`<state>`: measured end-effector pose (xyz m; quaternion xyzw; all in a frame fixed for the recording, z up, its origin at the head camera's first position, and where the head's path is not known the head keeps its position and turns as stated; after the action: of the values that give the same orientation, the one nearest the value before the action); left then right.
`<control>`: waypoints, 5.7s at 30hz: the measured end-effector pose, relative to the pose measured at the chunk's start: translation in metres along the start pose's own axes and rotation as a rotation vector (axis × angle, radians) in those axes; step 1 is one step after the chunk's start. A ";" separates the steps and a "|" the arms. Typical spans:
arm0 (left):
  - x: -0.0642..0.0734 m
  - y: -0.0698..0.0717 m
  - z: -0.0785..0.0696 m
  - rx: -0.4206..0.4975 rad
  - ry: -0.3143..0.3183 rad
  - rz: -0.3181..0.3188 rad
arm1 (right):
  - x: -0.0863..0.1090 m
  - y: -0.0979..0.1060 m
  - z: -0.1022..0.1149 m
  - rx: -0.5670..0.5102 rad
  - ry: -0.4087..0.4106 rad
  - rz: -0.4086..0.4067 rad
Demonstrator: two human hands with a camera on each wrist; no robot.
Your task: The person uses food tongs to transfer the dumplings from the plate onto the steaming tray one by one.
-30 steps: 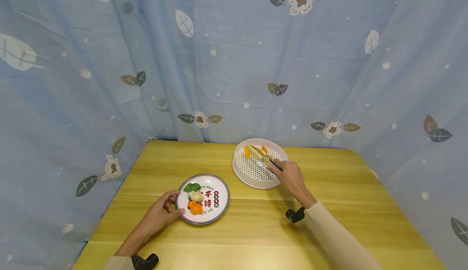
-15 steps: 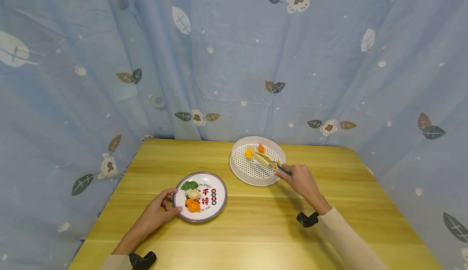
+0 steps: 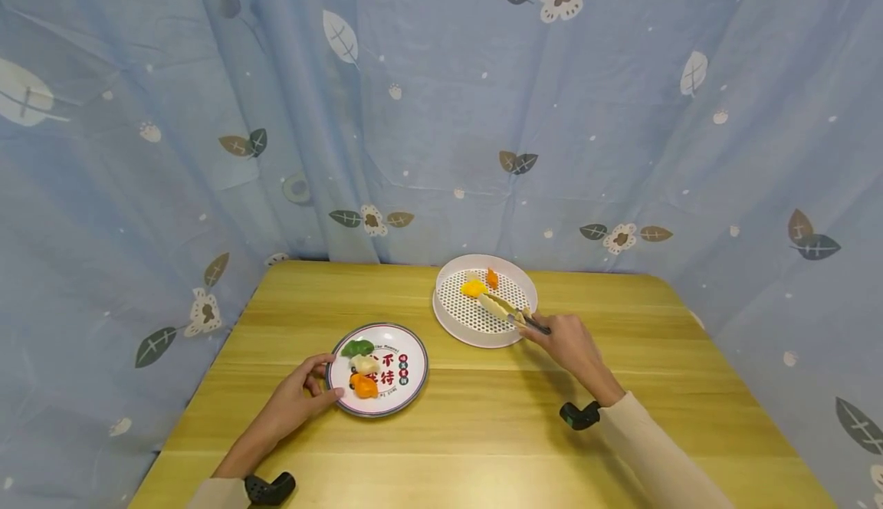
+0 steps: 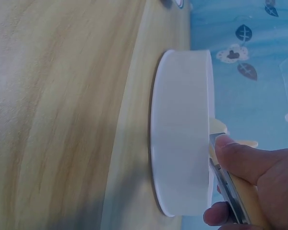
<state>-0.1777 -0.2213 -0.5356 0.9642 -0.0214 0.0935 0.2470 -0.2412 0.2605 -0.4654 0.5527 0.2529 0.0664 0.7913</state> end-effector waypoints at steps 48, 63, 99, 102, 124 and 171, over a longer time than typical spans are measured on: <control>0.001 -0.001 -0.001 0.007 0.014 0.006 | 0.007 -0.012 0.098 -0.131 0.169 0.000; 0.000 0.000 0.000 -0.003 -0.006 -0.002 | 0.017 -0.026 0.126 -0.207 0.314 0.021; 0.002 0.001 -0.003 0.007 0.003 0.011 | 0.024 -0.058 0.146 -0.253 0.333 0.120; 0.002 0.002 -0.002 0.007 0.001 0.015 | 0.025 -0.059 0.147 -0.251 0.335 0.122; 0.001 0.001 -0.001 0.034 -0.001 0.014 | 0.026 -0.037 0.141 -0.292 0.351 0.009; 0.002 0.003 0.001 0.014 -0.014 0.007 | -0.006 -0.009 0.017 -0.092 0.038 -0.059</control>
<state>-0.1761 -0.2241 -0.5347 0.9666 -0.0261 0.0877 0.2395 -0.2401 0.2405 -0.4676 0.5065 0.2808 0.0651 0.8126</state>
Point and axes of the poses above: each hand's wrist, its own x-axis away from the middle knuckle, its own y-axis out of the back of the hand, z = x × y, the point moved 2 cm from there along -x, towards the middle knuckle, and after that the axes turned 10 degrees about y, right-handed, at the moved point
